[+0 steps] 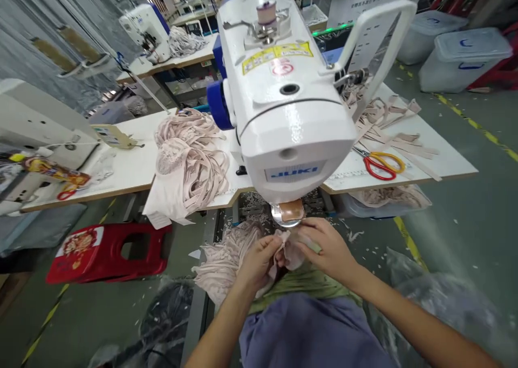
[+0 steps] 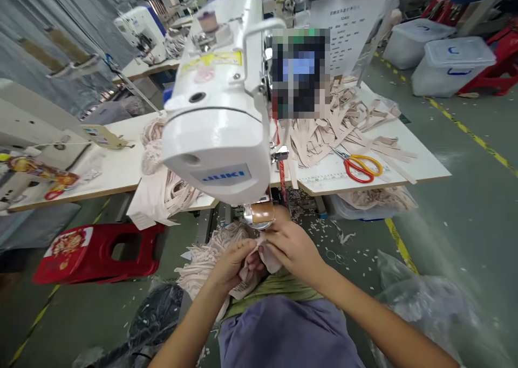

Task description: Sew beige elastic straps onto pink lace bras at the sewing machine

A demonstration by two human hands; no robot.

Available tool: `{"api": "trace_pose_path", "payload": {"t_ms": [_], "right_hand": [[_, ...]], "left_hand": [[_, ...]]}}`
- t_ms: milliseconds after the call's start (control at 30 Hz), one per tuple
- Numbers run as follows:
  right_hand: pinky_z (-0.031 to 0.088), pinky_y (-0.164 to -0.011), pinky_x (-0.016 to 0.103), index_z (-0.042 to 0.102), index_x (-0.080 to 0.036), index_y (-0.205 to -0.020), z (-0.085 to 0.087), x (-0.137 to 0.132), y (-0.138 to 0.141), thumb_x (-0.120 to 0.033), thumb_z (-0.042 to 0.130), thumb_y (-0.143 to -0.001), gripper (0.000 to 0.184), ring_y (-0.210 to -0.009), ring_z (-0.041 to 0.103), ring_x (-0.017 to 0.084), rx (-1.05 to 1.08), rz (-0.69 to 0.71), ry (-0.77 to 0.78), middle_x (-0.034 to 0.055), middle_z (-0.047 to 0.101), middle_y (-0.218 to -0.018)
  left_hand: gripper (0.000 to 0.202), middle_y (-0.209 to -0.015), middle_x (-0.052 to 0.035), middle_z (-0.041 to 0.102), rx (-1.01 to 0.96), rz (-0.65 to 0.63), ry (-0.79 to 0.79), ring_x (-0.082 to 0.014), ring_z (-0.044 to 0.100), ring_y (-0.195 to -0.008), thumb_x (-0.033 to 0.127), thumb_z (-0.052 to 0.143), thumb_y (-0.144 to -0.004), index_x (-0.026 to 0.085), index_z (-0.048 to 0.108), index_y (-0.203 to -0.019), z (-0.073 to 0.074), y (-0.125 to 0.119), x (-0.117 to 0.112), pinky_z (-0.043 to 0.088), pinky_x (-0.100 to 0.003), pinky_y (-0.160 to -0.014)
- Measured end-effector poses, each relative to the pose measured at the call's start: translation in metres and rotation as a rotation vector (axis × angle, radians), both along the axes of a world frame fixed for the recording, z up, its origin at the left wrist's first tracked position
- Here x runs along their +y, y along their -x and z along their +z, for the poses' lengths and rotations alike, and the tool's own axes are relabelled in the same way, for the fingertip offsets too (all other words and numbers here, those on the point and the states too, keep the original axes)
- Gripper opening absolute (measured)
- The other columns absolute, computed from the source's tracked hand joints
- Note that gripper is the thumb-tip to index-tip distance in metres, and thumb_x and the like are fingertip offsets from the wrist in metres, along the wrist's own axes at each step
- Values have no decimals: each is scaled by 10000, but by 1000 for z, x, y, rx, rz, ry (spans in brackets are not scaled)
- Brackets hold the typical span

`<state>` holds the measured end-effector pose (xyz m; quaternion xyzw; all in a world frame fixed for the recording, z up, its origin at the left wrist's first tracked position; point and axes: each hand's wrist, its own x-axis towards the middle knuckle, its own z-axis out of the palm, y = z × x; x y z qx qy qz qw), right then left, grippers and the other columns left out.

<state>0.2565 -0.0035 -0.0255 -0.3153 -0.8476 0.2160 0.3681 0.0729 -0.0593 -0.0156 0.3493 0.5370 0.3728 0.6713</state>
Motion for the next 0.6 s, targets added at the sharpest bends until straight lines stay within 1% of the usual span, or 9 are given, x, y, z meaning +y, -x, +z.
{"api": "trace_pose_path", "payload": {"t_ms": [67, 100, 167, 233, 333, 400, 433, 533, 600], "right_hand": [[527, -831, 379, 674, -221, -1111, 1, -5, -2, -368, 584, -951, 235, -963, 629, 249, 46, -83, 108, 107, 660, -1026], [530, -822, 374, 672, -217, -1113, 2, -7, -1, -400, 604, -941, 260, -948, 629, 246, 58, -98, 142, 102, 659, -1008], [537, -769, 341, 677, -200, -1099, 6, -11, 3, -430, 591, -954, 285, -882, 639, 224, 52, -91, 172, 93, 670, -958], [535, -711, 306, 687, -185, -1077, 14, -13, 9, -413, 542, -987, 285, -818, 649, 200, 32, -90, 137, 87, 691, -913], [521, -680, 280, 709, -190, -999, 26, -13, 14, -324, 508, -1010, 243, -762, 654, 177, 11, -96, -9, 68, 706, -843], [506, -681, 274, 713, -187, -956, 28, -11, 13, -265, 520, -1003, 214, -754, 652, 168, 10, -91, -90, 59, 707, -823], [497, -674, 273, 710, -181, -930, 26, -10, 12, -250, 527, -998, 207, -746, 647, 164, 6, -93, -106, 58, 704, -818], [489, -690, 280, 697, -178, -891, 9, -10, 8, -265, 545, -989, 201, -776, 643, 170, -57, -103, -57, 63, 703, -861], [501, -741, 286, 700, -198, -942, -3, -14, 7, -279, 535, -992, 191, -848, 651, 179, -120, -69, -3, 57, 708, -925]], "left_hand": [[487, -598, 65, 394, -13, 62, -32, -84, 372, -515, 653, 563, -840, 177, 515, -745, 7, -2, -4, 423, -238, -603], [467, -614, 55, 427, -8, 80, -48, -84, 380, -532, 620, 584, -851, 170, 530, -739, 11, -2, -5, 386, -219, -584], [419, -612, 47, 464, 44, 94, -92, -89, 394, -555, 552, 612, -868, 157, 576, -733, 21, -2, -7, 331, -206, -559], [377, -604, 41, 489, 145, 90, -146, -100, 417, -569, 502, 596, -883, 152, 617, -747, 30, -3, -7, 331, -210, -564], [386, -605, 20, 528, 333, 72, -211, -121, 464, -568, 479, 521, -902, 163, 601, -695, 38, -6, -6, 367, -225, -564], [405, -600, 8, 539, 403, 75, -227, -134, 486, -568, 489, 490, -910, 176, 574, -666, 37, -8, -6, 385, -233, -559], [408, -604, 3, 548, 420, 79, -235, -141, 498, -575, 497, 483, -913, 181, 571, -671, 34, -9, -6, 394, -236, -561], [398, -664, -21, 604, 428, 65, -258, -162, 546, -629, 505, 475, -931, 181, 596, -735, 21, -10, -9, 421, -247, -592], [412, -661, -21, 606, 442, 44, -266, -164, 552, -635, 510, 464, -949, 180, 605, -746, 11, -8, -11, 419, -249, -603]]}}
